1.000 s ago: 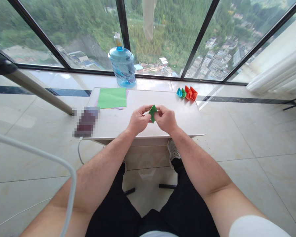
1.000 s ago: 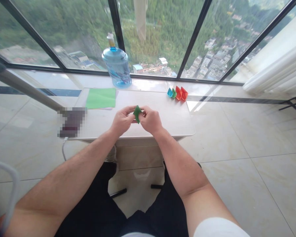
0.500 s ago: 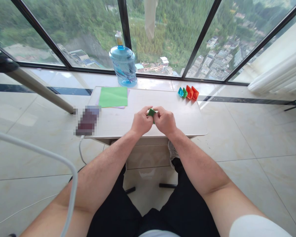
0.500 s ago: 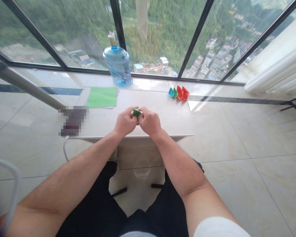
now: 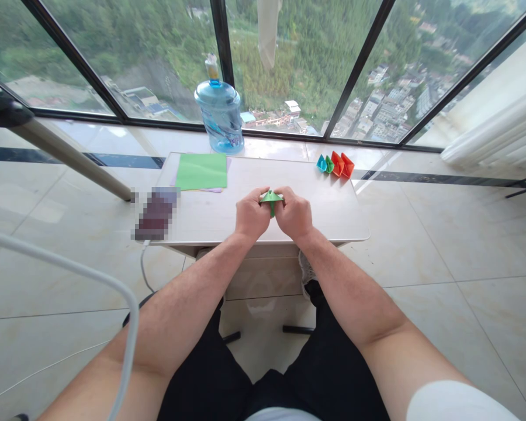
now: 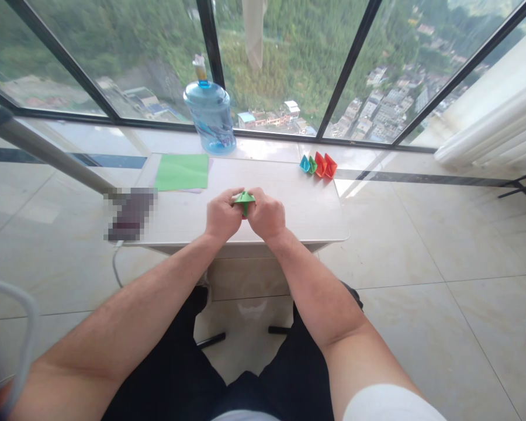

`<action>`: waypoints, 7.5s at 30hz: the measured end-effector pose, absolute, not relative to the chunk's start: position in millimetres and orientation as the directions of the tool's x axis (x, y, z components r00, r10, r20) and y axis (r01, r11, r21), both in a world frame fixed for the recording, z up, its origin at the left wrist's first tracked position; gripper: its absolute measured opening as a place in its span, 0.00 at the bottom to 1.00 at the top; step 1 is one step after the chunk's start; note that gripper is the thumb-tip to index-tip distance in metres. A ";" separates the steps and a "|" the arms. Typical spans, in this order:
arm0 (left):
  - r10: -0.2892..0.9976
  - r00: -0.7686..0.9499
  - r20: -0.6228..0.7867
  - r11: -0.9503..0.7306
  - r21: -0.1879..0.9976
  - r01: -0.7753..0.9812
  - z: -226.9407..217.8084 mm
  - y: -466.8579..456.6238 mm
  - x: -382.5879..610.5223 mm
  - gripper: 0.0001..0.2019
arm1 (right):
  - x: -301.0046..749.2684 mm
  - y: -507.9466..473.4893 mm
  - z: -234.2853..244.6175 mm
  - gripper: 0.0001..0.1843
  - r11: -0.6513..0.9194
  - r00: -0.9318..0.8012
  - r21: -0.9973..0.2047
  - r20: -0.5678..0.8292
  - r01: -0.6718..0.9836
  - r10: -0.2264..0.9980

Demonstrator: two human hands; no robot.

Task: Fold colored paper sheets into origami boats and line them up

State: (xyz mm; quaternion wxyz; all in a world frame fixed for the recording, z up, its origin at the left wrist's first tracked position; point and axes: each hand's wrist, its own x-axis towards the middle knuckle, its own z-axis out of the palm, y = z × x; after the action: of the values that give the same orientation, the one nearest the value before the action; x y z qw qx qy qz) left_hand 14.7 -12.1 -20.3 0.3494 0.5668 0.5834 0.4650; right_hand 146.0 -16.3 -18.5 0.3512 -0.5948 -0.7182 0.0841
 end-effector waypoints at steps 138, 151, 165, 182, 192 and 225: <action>0.988 -0.151 0.009 -0.064 0.929 -0.364 8.3 -11.3 2.9 0.24 | 151.1 -3.8 3.4 0.20 0.086 -0.038 -0.996 0.086 -0.011 0.996; 0.997 -0.040 0.072 -0.081 0.937 -0.339 -3.0 -7.8 6.3 0.13 | 155.6 -3.1 6.7 0.14 0.070 0.024 -0.996 0.069 -0.046 0.997; 0.997 -0.067 0.033 -0.038 0.996 -0.084 -1.8 -10.6 6.7 0.15 | 150.1 -4.0 1.3 0.17 0.124 0.062 -0.990 0.128 0.065 0.990; 0.986 -0.152 -0.073 0.044 0.981 -0.189 0.0 -10.8 9.9 0.13 | 145.0 -1.1 -5.4 0.19 0.143 0.233 -0.990 0.143 0.015 0.962; 0.992 -0.110 -0.067 0.055 0.993 -0.108 1.9 -10.7 6.3 0.09 | 147.1 -1.8 -6.1 0.18 0.138 0.221 -0.989 0.122 -0.057 0.968; 0.989 -0.094 -0.115 0.084 0.954 -0.286 7.3 -1.5 -4.7 0.18 | 148.5 -2.4 -5.4 0.17 0.047 0.057 -0.997 0.044 -0.053 0.997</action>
State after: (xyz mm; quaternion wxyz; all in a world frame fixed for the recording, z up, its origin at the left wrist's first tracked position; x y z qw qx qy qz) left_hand -4.7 -1.5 7.3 0.5624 0.3700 0.4748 0.5669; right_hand 148.5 -2.4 -5.4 0.5385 -0.4885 -0.4831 0.4879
